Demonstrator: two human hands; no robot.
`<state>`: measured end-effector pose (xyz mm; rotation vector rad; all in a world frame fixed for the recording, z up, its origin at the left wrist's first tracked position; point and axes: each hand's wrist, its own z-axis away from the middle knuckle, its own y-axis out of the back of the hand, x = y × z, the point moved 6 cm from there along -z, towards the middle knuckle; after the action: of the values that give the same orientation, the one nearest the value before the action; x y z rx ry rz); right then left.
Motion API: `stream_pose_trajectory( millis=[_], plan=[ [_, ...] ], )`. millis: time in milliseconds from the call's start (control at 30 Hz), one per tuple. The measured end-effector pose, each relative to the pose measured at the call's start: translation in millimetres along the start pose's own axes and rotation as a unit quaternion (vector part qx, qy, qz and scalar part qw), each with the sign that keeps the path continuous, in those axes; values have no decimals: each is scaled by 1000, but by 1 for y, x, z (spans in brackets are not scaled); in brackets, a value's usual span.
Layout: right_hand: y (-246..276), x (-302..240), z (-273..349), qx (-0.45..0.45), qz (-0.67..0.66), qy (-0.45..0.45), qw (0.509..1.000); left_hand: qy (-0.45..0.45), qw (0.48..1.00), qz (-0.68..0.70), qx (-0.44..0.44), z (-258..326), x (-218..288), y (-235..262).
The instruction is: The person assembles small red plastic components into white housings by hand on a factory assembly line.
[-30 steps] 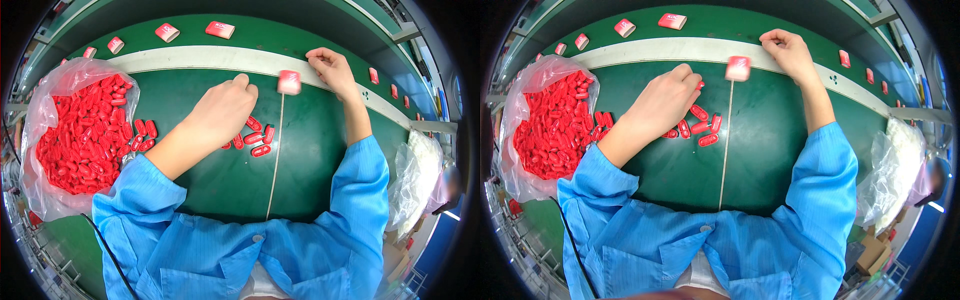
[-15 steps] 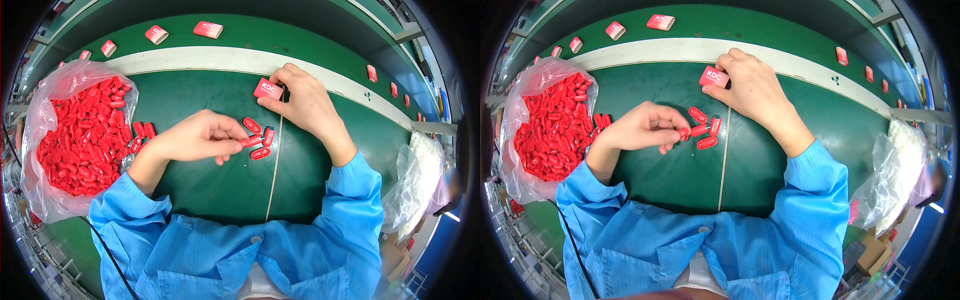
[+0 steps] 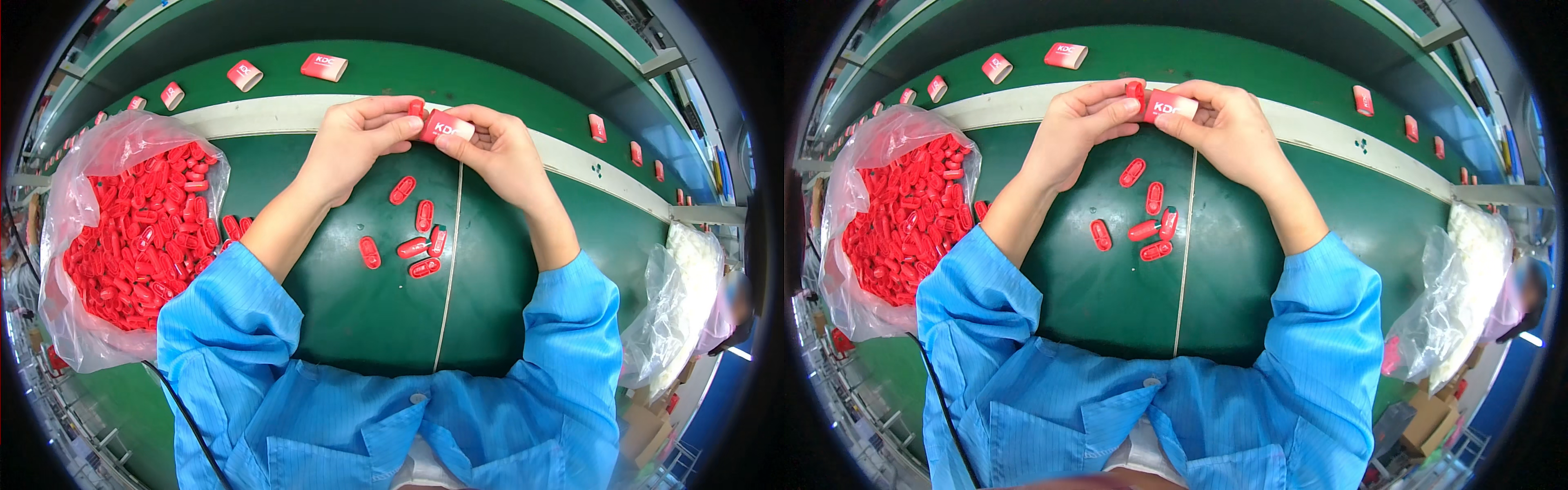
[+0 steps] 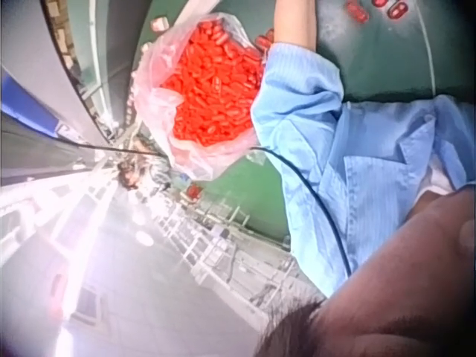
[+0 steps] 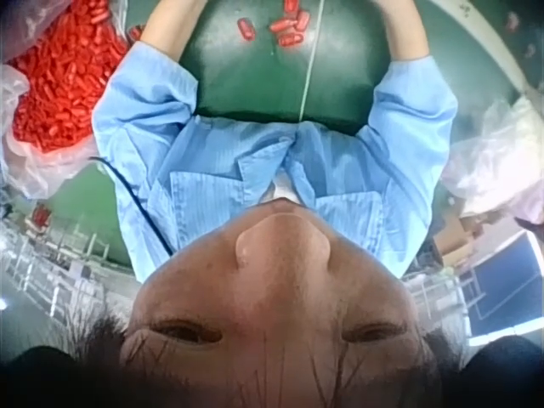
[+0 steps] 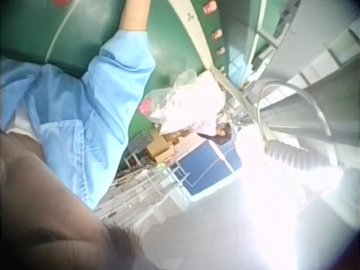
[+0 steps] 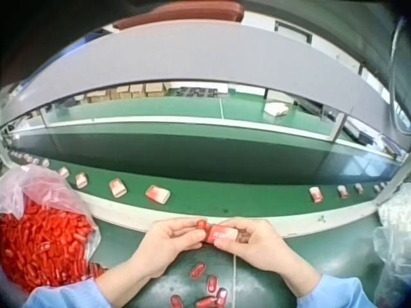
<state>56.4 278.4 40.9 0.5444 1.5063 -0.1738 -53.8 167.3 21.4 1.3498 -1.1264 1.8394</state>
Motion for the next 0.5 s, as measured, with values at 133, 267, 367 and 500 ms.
stream_pose_trajectory(
  millis=[133,267,367,500],
  plan=[
    [-6,-4,1,-2,29,18,999,-42,997,-67,1,4,-2,-1],
    [-6,-8,4,4,50,19,999,-66,994,-80,17,6,2,0],
    [-6,-10,6,9,76,38,996,-87,990,-107,1,8,6,0],
    [-6,-14,10,-8,126,20,992,-102,978,-183,-6,12,9,-3]
  ],
)
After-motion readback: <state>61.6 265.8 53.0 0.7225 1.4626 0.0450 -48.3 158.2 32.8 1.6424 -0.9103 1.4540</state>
